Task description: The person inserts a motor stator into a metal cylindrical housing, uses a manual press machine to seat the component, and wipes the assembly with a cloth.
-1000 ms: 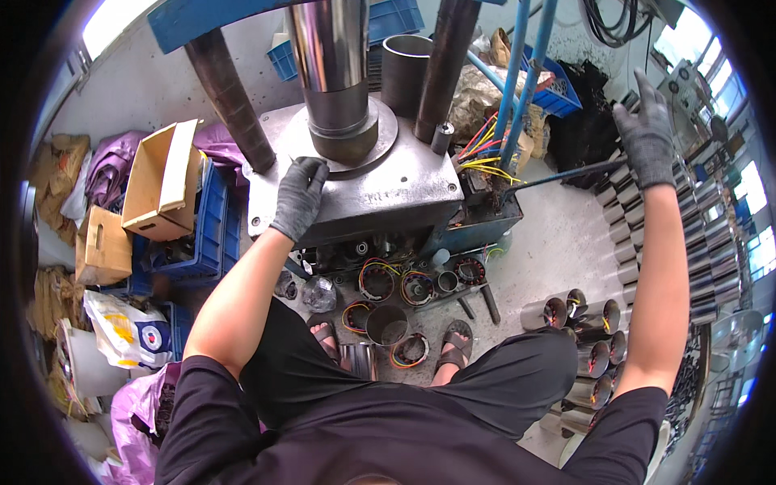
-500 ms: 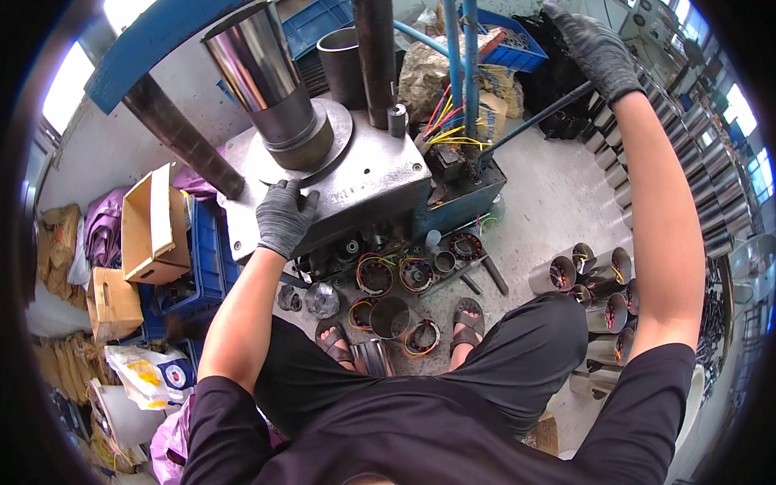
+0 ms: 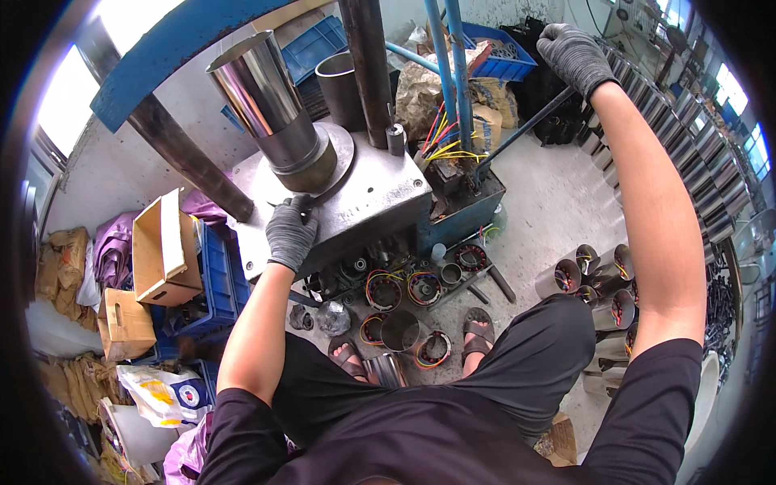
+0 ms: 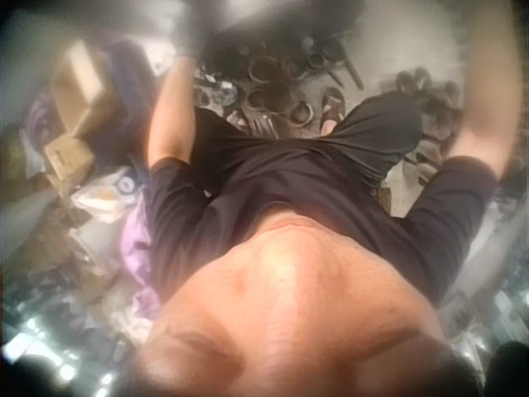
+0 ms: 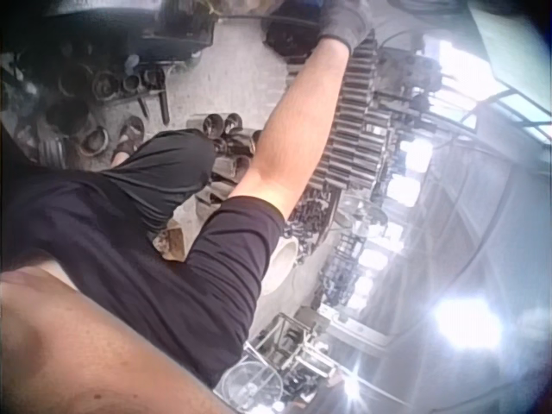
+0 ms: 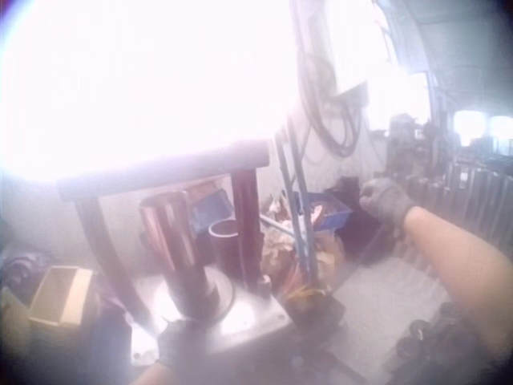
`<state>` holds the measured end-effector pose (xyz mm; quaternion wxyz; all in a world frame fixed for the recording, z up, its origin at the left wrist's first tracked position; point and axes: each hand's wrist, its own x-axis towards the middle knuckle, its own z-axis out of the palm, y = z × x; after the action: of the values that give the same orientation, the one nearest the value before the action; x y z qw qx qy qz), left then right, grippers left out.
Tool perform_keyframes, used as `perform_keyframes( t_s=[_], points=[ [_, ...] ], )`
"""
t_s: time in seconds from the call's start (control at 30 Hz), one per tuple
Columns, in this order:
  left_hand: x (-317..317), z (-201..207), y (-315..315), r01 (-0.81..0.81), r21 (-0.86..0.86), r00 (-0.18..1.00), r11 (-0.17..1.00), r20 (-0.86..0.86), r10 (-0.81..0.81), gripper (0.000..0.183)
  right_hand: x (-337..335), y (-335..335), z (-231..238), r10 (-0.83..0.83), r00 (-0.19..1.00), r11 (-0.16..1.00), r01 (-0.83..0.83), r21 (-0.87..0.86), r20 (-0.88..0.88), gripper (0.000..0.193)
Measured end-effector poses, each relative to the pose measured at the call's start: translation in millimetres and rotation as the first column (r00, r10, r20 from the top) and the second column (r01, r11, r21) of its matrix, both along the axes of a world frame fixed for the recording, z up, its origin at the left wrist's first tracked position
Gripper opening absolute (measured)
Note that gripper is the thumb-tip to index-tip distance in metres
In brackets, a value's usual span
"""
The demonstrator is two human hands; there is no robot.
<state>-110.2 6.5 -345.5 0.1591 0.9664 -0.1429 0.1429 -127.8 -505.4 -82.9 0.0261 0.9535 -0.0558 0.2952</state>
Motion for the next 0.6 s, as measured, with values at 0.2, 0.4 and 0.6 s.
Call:
perform_keyframes(
  t_s=[0.2,0.4,0.6],
  points=[
    [5,0,0,0.039,0.039,0.999,0.999,-0.011,-0.038,0.053,-5,7,3,-0.042,0.999,0.999,0.042,-0.012,-0.012,0.032],
    [8,3,5,0.065,0.035,0.997,0.997,-0.044,-0.063,0.055,-8,10,1,-0.026,1.000,0.998,0.026,0.055,-0.008,0.032],
    [8,15,8,0.155,0.004,0.978,0.988,-0.139,-0.153,0.052,-60,6,-19,0.112,0.987,0.974,-0.132,0.185,0.116,0.027]
  ],
)
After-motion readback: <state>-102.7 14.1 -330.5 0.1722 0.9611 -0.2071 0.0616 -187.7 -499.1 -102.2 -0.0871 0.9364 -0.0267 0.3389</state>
